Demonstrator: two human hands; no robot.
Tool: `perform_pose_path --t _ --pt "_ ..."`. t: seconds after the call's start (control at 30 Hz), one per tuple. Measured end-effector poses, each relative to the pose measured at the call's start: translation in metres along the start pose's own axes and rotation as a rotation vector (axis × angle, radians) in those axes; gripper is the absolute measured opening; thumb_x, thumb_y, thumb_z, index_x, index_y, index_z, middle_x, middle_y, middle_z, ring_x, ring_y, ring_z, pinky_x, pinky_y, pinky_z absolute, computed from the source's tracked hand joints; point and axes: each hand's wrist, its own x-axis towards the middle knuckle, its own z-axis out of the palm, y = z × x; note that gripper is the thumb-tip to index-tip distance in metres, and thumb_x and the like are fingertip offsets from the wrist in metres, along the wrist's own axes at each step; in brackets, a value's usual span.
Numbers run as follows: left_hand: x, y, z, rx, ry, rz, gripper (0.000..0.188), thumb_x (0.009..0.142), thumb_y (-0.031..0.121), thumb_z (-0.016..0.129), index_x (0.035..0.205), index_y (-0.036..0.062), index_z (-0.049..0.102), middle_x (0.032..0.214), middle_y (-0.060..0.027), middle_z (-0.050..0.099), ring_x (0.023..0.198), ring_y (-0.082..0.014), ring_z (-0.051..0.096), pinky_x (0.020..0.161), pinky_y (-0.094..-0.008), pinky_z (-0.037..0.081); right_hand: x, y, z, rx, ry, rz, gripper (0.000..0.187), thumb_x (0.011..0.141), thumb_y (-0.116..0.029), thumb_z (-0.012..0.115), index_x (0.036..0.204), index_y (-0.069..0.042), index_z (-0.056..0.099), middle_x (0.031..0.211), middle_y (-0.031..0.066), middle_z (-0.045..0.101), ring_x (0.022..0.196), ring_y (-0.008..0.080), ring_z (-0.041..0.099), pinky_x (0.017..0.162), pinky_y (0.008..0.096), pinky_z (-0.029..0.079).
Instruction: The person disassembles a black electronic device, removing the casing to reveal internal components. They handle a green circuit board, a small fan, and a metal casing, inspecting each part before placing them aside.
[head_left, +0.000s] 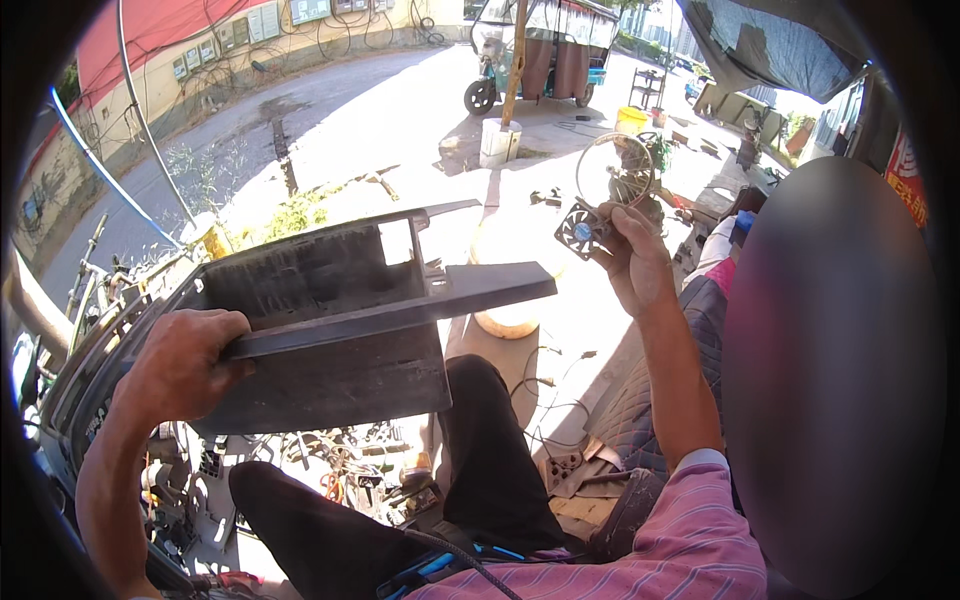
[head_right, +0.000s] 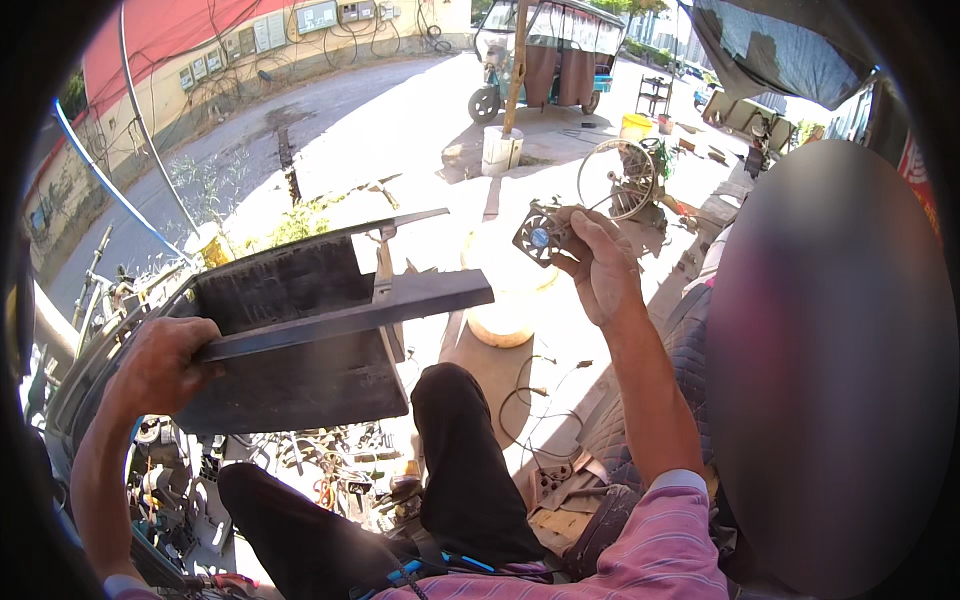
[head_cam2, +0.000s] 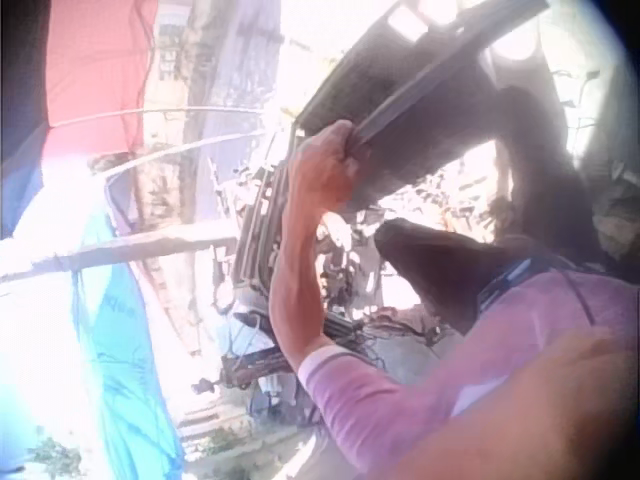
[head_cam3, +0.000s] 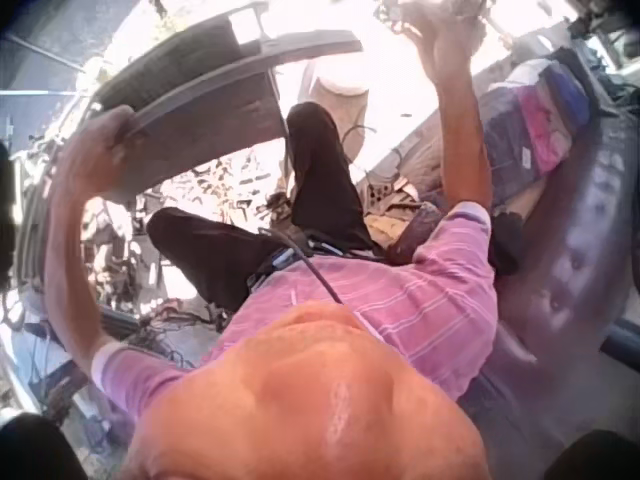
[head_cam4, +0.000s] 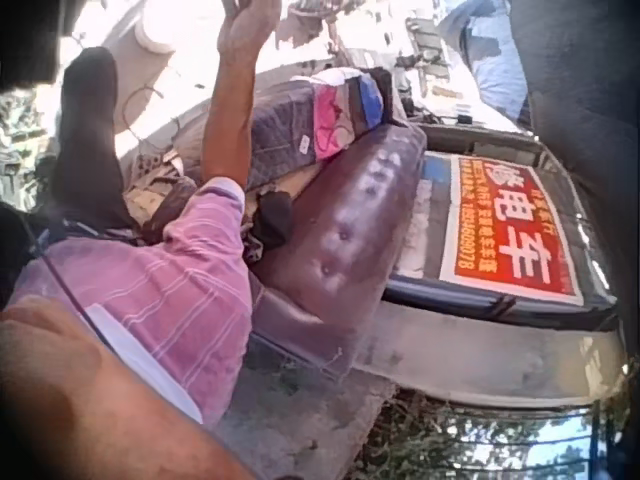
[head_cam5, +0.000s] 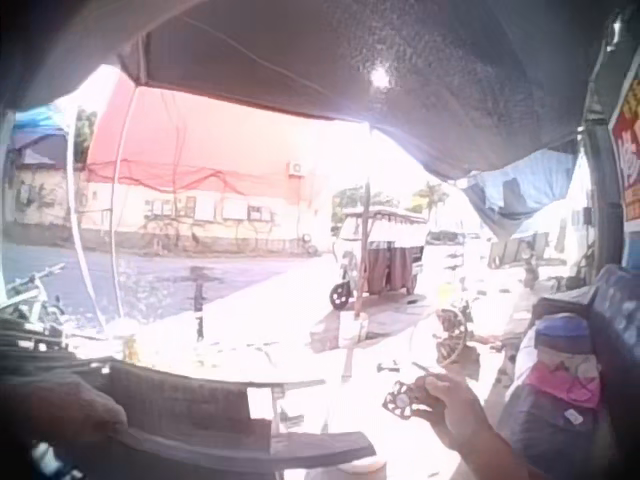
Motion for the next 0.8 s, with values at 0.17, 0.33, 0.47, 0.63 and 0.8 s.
perform_pose_path --t 0.17,0.33,0.47,0.63,0.8 --pt "0.036 -0.004 0.025 0.120 0.058 0.243 0.019 0.079 0.019 0.075 0.092 0.0094 0.066 0.087 -0.0081 0.066 0.088 -0.0321 0.066 0.075 -0.0448 0.050 0.008 -0.044 0.043 -0.114 -0.139 -0.059 0.023 0.101 -0.020 0.057 0.111 -0.002 0.067 0.100 0.0069 0.071 0.088 0.0146 0.070 0.075 0.0297 0.061" --pt "0.080 0.007 0.055 0.120 0.107 0.428 0.017 0.079 0.024 0.073 0.089 0.0120 0.065 0.086 -0.0056 0.065 0.086 -0.0291 0.067 0.073 -0.0435 0.049 0.006 -0.047 0.097 -0.507 -0.286 0.043 0.027 0.100 -0.021 0.057 0.112 0.002 0.066 0.102 0.0096 0.070 0.089 0.0159 0.069 0.080 0.0309 0.059" --pt "0.095 0.033 0.075 0.080 0.129 0.476 0.018 0.081 0.023 0.071 0.095 0.0137 0.065 0.086 -0.0036 0.064 0.088 -0.0260 0.066 0.076 -0.0420 0.049 0.009 -0.015 0.093 -0.876 -0.482 0.168 0.026 0.099 -0.020 0.061 0.110 0.002 0.070 0.095 0.0066 0.071 0.082 0.0132 0.065 0.077 0.0286 0.053" --pt "0.082 0.044 0.104 0.041 0.272 0.558 0.016 0.082 0.021 0.071 0.096 0.0154 0.065 0.088 -0.0005 0.064 0.089 -0.0217 0.066 0.079 -0.0380 0.049 -0.006 0.018 0.098 -1.201 -0.703 0.273 0.029 0.095 -0.028 0.063 0.110 -0.006 0.074 0.099 0.0097 0.073 0.094 0.0224 0.068 0.088 0.0356 0.052" --pt "0.085 0.050 0.139 0.035 0.331 0.589 0.016 0.080 0.019 0.072 0.094 0.0155 0.065 0.087 0.0001 0.063 0.089 -0.0206 0.065 0.079 -0.0368 0.048 -0.014 0.069 0.057 -1.355 -0.872 0.224 0.029 0.091 -0.029 0.066 0.107 -0.006 0.074 0.106 0.0161 0.073 0.104 0.0318 0.068 0.094 0.0410 0.051"
